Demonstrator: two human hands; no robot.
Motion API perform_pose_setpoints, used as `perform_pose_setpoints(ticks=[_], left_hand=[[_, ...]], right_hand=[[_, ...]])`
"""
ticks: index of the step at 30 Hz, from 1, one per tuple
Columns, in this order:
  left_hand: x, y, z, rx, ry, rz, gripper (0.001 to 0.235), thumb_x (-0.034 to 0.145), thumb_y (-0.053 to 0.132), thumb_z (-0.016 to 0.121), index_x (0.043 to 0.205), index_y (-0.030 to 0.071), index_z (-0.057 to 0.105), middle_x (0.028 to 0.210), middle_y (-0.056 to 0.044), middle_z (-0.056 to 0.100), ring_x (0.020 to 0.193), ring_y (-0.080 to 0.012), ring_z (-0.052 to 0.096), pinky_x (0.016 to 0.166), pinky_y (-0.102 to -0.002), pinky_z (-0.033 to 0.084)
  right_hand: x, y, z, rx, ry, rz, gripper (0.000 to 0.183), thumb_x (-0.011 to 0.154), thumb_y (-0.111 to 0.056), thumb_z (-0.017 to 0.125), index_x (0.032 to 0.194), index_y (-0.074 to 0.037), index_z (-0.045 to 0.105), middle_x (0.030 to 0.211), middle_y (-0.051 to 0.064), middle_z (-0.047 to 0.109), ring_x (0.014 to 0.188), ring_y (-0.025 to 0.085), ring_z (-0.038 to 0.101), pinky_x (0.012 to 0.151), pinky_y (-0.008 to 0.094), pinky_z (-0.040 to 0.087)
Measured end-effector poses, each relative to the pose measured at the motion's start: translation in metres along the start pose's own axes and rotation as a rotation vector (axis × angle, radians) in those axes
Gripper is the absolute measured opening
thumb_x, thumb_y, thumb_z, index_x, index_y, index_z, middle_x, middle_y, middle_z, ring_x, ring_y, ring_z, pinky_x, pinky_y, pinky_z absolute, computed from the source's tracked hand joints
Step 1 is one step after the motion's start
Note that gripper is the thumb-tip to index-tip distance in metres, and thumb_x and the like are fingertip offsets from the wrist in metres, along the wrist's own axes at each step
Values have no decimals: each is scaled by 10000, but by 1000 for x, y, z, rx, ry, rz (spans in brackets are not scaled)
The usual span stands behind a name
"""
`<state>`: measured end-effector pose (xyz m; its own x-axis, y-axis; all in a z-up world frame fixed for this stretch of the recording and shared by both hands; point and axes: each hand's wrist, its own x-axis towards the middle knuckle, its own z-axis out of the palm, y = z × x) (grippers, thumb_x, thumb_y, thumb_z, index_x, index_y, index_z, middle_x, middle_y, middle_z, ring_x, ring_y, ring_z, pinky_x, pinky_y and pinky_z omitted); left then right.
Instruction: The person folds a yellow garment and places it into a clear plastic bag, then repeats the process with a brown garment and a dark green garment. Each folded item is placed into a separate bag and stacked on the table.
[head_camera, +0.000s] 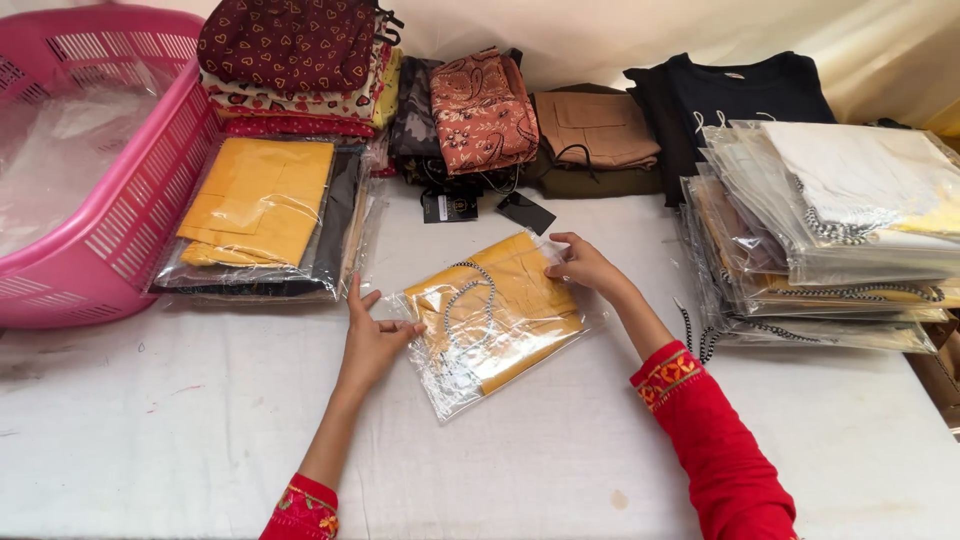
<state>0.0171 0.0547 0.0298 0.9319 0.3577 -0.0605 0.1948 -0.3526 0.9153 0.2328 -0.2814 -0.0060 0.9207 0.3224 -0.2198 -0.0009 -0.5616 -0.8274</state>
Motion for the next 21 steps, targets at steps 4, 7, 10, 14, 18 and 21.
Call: perform_pose_setpoints(ticks=[4, 7, 10, 14, 18, 21], left_hand=[[3, -6, -6, -214, -49, -22, 1370, 667, 79, 901, 1570, 167, -126, 1453, -218, 446, 930, -184, 744, 793, -346, 646], [-12, 20, -19, -436, -55, 62, 1285, 726, 25, 861, 1653, 145, -22, 1062, -206, 773, 881, -163, 728, 818, -292, 587], [-28, 30, -33, -592, -36, 439, 1095, 782, 0, 848, 1666, 109, 212, 904, -80, 758, 845, -123, 691, 820, -286, 592], [-37, 26, -37, -240, -252, 538, 405, 806, -72, 797, 1193, 38, 752, 1001, -85, 808, 976, -170, 783, 960, -307, 586], [-37, 21, -28, 187, -775, 79, 411, 755, -99, 620, 1072, 103, 786, 994, -17, 822, 1027, -137, 793, 949, -345, 602], [-38, 29, -30, 339, -503, 258, 239, 838, 105, 683, 1011, 118, 848, 1016, -47, 853, 1149, -195, 713, 1121, -396, 506]], right_hand=[[-1, -23, -24, -9, -165, 120, 516, 833, -148, 828, 1331, -126, 696, 1026, 85, 664, 833, 176, 561, 770, 313, 436], [-24, -49, -53, 310, -153, -101, 343, 799, -80, 831, 1134, -63, 759, 984, 17, 727, 899, 111, 650, 828, 262, 478], [-67, -72, -74, 415, -81, -372, 181, 811, -54, 836, 962, -29, 741, 1006, 75, 774, 967, 137, 701, 931, 287, 538], [-83, -19, -66, 254, -95, -460, 190, 721, 61, 755, 873, -49, 787, 1031, 79, 784, 996, 157, 730, 963, 351, 566], [-100, 31, -50, -49, -149, -489, 350, 784, 76, 592, 971, -70, 849, 1091, 59, 813, 1102, 188, 704, 1031, 356, 529], [-107, 18, -60, -250, 112, -420, 410, 850, 21, 509, 1064, -107, 834, 1131, 22, 809, 1146, 193, 687, 1047, 345, 520]])
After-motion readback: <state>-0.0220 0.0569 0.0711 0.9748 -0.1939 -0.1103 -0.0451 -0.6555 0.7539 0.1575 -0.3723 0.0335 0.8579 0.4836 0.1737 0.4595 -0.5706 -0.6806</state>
